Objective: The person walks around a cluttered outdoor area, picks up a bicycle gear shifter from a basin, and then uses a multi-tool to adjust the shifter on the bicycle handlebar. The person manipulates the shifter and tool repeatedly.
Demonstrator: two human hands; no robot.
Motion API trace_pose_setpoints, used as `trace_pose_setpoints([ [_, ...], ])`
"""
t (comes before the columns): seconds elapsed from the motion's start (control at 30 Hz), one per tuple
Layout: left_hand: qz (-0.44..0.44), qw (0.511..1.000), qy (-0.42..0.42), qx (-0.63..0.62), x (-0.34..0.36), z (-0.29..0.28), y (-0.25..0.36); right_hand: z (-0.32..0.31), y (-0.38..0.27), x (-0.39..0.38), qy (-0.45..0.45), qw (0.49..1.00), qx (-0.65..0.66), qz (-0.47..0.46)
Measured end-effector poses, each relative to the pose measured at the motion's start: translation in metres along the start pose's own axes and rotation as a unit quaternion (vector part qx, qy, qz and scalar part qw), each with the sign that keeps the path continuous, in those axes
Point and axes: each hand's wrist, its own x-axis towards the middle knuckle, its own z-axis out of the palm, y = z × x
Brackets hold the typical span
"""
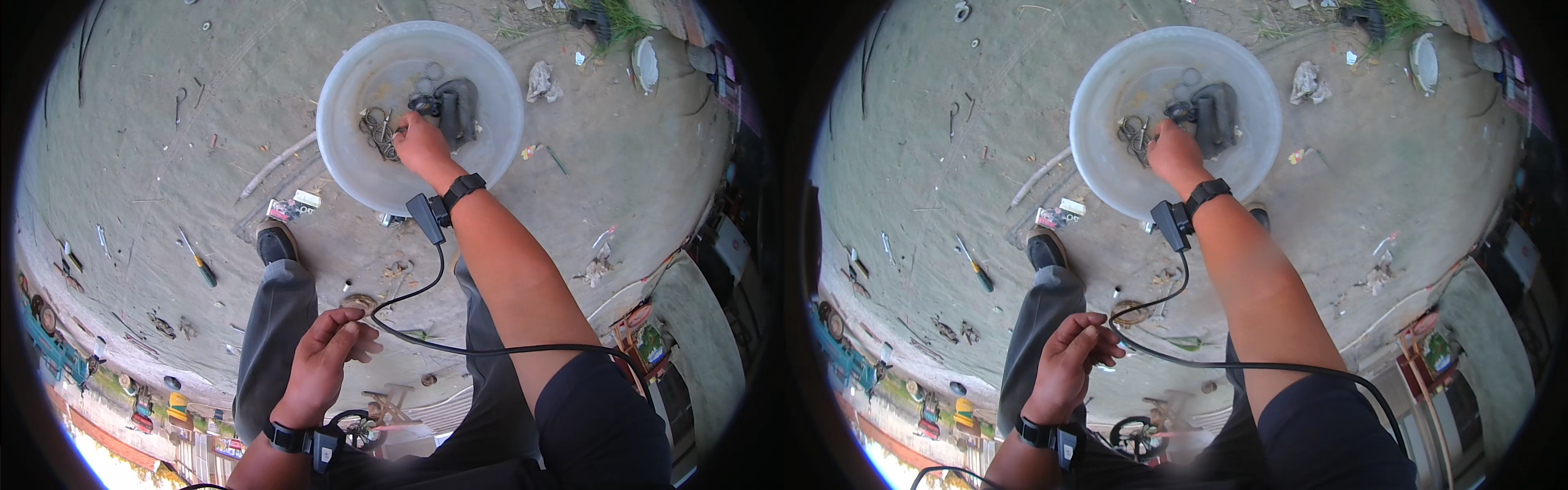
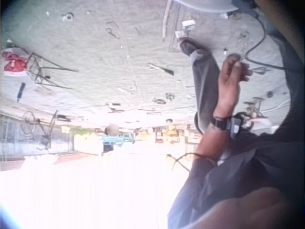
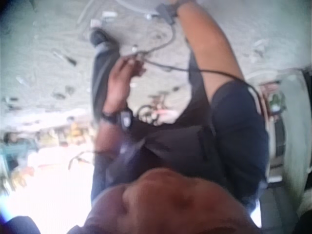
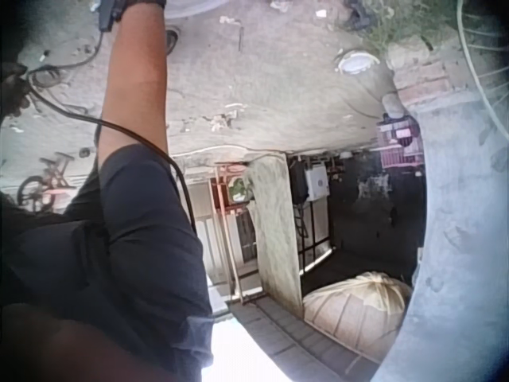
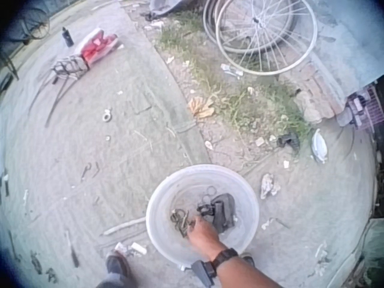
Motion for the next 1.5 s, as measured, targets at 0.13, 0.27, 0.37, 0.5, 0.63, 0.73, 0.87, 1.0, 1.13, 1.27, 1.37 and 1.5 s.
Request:
trace_pose_setpoints([
  [0.13,0.004,1.0,-0.002,-0.017,-0.001,-0.004,0.001,0.004,-0.003,0.007,-0.005,1.0,0.006,0.004],
  [0.27,0.011,1.0,-0.008,-0.012,-0.003,-0.004,0.0,0.01,-0.002,0.008,0.006,1.0,0.006,-0.017],
  [0.37,0.018,1.0,-0.003,0.0,-0.004,-0.004,0.003,0.013,-0.005,0.009,0.013,1.0,0.01,-0.013],
  [0.5,0.021,1.0,0.0,-0.001,-0.005,-0.006,0.008,0.015,-0.01,0.015,0.017,1.0,0.013,-0.007],
  [0.63,0.02,1.0,0.002,-0.003,-0.006,-0.008,0.011,0.022,-0.014,0.025,0.013,0.999,-0.032,0.022],
  [0.73,0.023,1.0,0.006,-0.004,-0.007,-0.01,0.014,0.027,-0.015,0.032,0.016,0.999,-0.044,0.027],
  [0.87,0.023,1.0,0.012,0.004,-0.008,-0.009,0.015,0.025,-0.016,0.032,0.019,0.999,-0.038,0.016],
  [1.0,0.02,1.0,0.012,0.005,-0.007,-0.007,0.01,0.013,-0.021,0.008,0.034,0.999,0.029,0.005],
  [1.13,0.02,1.0,-0.003,-0.013,0.002,-0.009,-0.002,-0.008,-0.026,-0.058,0.002,0.987,0.097,-0.128],
  [1.27,0.016,0.997,0.046,0.068,0.002,-0.004,-0.012,-0.051,-0.036,-0.153,-0.121,0.967,0.092,-0.204],
  [1.37,0.028,0.992,0.028,0.118,-0.029,0.017,-0.016,-0.101,-0.044,-0.224,-0.189,0.95,0.09,-0.231],
  [1.5,0.033,0.978,-0.05,0.2,-0.087,0.065,-0.016,-0.173,-0.048,-0.314,-0.208,0.941,0.106,-0.245],
])
